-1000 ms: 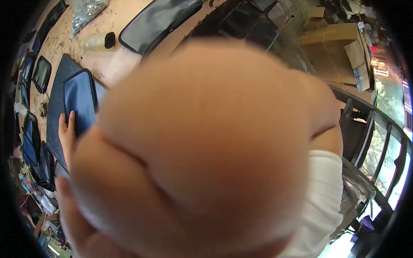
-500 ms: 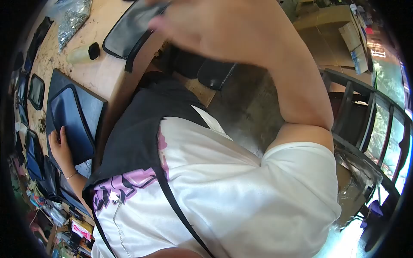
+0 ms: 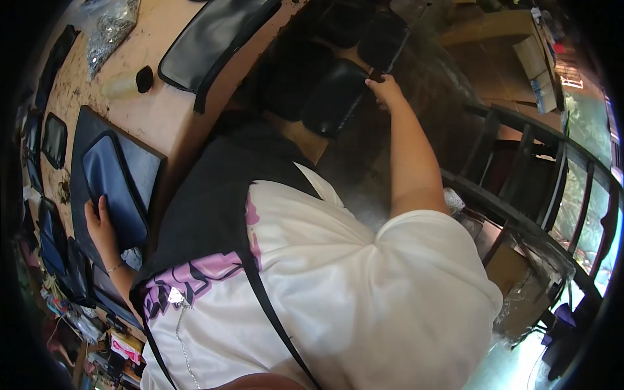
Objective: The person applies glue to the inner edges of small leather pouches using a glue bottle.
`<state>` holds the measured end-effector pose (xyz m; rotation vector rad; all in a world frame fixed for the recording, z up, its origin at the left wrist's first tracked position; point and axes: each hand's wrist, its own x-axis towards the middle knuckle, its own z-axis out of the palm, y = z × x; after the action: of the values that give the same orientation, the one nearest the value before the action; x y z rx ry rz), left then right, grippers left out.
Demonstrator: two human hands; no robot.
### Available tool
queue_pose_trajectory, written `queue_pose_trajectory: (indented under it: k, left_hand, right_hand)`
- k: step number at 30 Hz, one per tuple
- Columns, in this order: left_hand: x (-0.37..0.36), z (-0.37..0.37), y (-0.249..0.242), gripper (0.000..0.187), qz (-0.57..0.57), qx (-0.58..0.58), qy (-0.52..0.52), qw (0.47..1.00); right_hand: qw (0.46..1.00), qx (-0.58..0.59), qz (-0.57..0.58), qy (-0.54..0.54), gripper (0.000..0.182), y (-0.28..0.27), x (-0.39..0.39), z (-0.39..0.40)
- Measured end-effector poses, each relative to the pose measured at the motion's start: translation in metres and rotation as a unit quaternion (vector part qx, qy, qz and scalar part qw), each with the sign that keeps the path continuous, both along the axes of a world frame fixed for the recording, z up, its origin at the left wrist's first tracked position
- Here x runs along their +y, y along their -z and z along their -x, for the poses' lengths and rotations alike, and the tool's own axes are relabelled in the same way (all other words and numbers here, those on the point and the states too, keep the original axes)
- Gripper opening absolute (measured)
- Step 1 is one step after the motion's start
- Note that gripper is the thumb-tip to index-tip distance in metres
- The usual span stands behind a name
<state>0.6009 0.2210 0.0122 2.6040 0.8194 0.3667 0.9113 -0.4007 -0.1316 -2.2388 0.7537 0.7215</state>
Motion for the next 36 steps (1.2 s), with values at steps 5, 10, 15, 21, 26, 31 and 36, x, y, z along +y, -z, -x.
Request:
queue_pose_trajectory:
  k: [5, 10, 15, 21, 26, 31, 36]
  left_hand:
    - [-0.001, 0.0, -0.001, 0.033, 0.018, 0.021, -0.008, 1.0]
    - [-0.002, 0.001, -0.004, 0.032, 0.019, 0.031, -0.035, 0.999]
    - [-0.019, -0.016, -0.021, 0.039, -0.131, -0.045, -0.029, 0.99]
    - [-0.072, -0.061, -0.036, 0.044, 0.248, -0.108, 0.177, 0.946]
    - [-0.169, -0.116, -0.053, 0.071, 0.692, -0.109, 0.276, 0.658]
    - [-0.185, -0.125, -0.039, 0.056, 0.815, -0.131, 0.163, 0.541]
    - [-0.178, -0.119, -0.035, 0.05, 0.832, -0.159, 0.126, 0.516]
  right_hand:
    - [0.974, 0.0, -0.123, 0.191, 0.087, 0.052, 0.013, 0.024]
    - [0.965, -0.067, -0.204, 0.152, 0.063, 0.019, 0.028, 0.035]
    - [0.964, -0.197, -0.181, 0.001, 0.058, -0.045, 0.043, 0.029]
    - [0.849, -0.192, -0.48, -0.11, 0.059, -0.185, 0.115, 0.039]
    - [0.787, -0.232, -0.524, -0.226, 0.067, -0.229, 0.212, 0.072]
    - [0.721, -0.163, -0.626, -0.247, 0.05, -0.236, 0.244, 0.069]
    - [0.762, -0.086, -0.607, -0.21, 0.043, -0.243, 0.231, 0.07]
